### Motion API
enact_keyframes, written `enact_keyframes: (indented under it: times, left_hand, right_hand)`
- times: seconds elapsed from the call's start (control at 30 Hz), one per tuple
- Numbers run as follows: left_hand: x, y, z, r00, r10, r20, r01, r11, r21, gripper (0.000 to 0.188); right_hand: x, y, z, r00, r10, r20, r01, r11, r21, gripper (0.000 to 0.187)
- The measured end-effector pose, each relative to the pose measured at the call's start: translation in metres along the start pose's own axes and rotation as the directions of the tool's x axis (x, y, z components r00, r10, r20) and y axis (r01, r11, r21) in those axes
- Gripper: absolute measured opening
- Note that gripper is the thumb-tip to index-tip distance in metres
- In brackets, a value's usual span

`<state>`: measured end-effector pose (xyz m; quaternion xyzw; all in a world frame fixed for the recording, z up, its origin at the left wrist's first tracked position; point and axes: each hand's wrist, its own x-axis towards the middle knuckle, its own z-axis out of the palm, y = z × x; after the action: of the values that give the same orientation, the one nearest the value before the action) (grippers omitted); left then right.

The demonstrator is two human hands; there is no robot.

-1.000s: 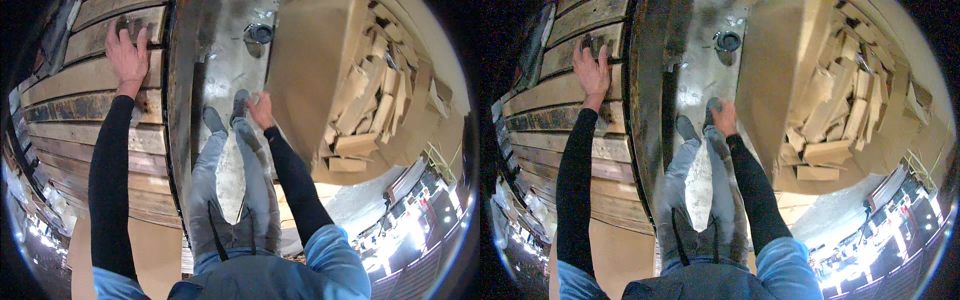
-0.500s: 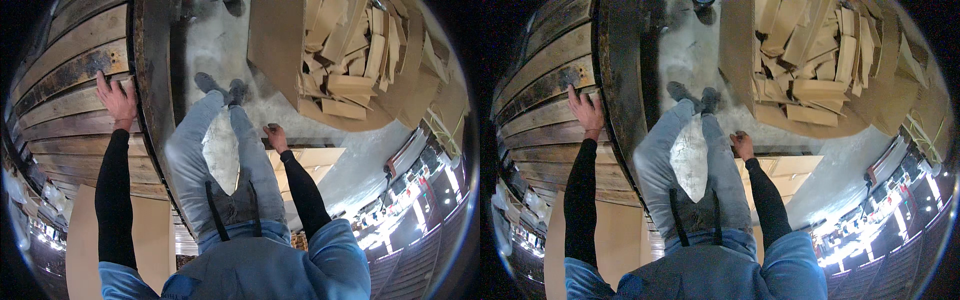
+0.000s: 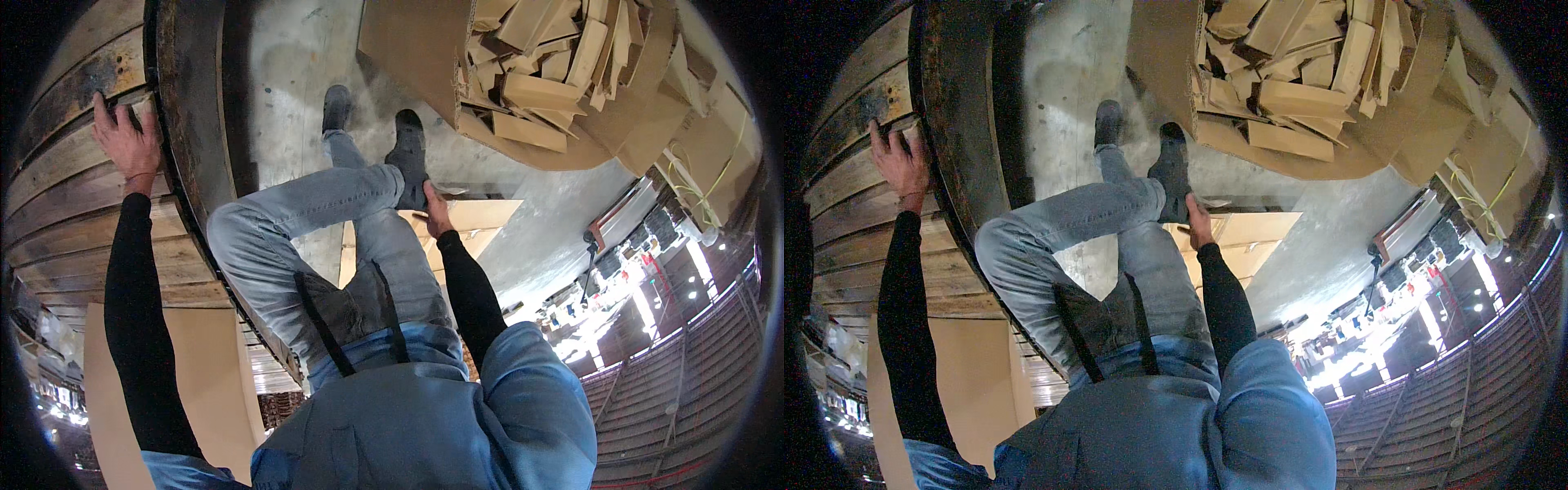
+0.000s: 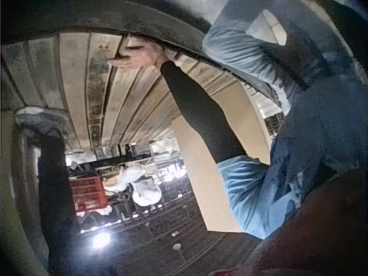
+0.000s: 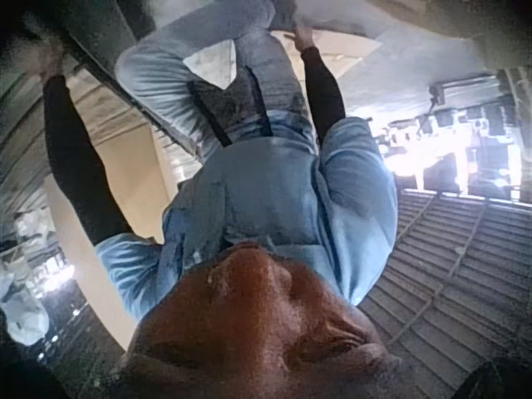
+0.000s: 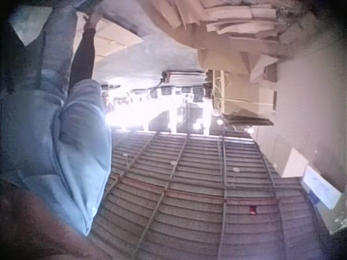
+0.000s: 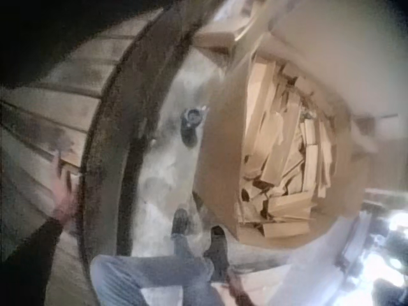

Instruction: The person picks up a large cardboard box and places it on a wooden pallet. They then retrieve a yellow plastic strap, wrap it around the box, and tie it to secure the package. Finally, they place small cardboard pieces on top of the box.

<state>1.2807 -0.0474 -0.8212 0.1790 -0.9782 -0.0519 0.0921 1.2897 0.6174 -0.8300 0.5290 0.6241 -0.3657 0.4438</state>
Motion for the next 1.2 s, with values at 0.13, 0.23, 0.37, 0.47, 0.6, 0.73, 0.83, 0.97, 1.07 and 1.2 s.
enact_keyframes:
  times: [0.13, 0.23, 0.37, 0.47, 0.6, 0.73, 0.83, 0.97, 1.07, 1.2]
  left_hand:
    - [-0.003, 0.002, -0.004, 1.0, 0.019, -0.002, -0.019, 1.0, -0.007, 0.046]
    - [-0.005, 0.002, -0.006, 1.0, 0.009, 0.018, -0.009, 1.0, 0.009, 0.046]
    - [-0.009, 0.001, -0.006, 1.0, 0.009, 0.026, -0.01, 0.999, 0.032, 0.046]
    - [-0.013, 0.0, -0.006, 0.999, 0.016, 0.036, -0.017, 0.999, 0.047, 0.046]
    - [-0.016, -0.003, -0.005, 0.999, 0.043, 0.032, -0.043, 0.999, 0.025, 0.046]
    - [-0.019, -0.007, -0.003, 0.998, 0.06, 0.012, -0.059, 0.998, -0.019, 0.047]
    - [-0.021, -0.009, -0.002, 0.996, 0.086, -0.003, -0.086, 0.996, -0.003, 0.045]
    - [-0.022, -0.008, -0.004, 0.998, 0.05, 0.045, -0.052, 0.998, 0.045, 0.043]
    - [-0.021, -0.006, -0.005, 0.998, 0.062, 0.026, -0.063, 0.997, 0.043, 0.043]
    - [-0.02, -0.007, -0.006, 0.995, 0.1, -0.003, -0.1, 0.993, 0.062, 0.043]
  right_hand:
    - [0.013, 0.002, 0.008, 0.939, -0.339, -0.054, 0.328, 0.933, -0.147, 0.067]
    - [0.007, 0.006, 0.008, 0.929, -0.339, -0.151, 0.335, 0.941, -0.052, 0.064]
    - [0.003, 0.0, -0.001, 0.881, -0.377, -0.287, 0.383, 0.923, -0.038, 0.052]
    - [0.015, -0.015, -0.015, 0.92, -0.329, -0.215, 0.331, 0.943, -0.029, 0.042]
    - [0.056, -0.017, -0.035, 0.98, -0.173, -0.102, 0.192, 0.955, 0.225, 0.031]
    - [0.104, 0.02, -0.075, 0.952, -0.279, -0.129, 0.212, 0.9, -0.381, 0.045]
    - [0.116, 0.021, -0.124, 0.757, -0.651, -0.06, -0.122, -0.051, -0.991, 0.054]
    - [0.098, -0.048, -0.122, 0.578, -0.814, -0.057, 0.481, 0.397, -0.782, 0.059]
    - [0.071, -0.093, -0.042, 0.611, -0.79, 0.043, 0.572, 0.403, -0.715, 0.059]
    - [0.024, -0.116, 0.035, 0.7, -0.71, 0.076, 0.435, 0.34, -0.833, 0.063]
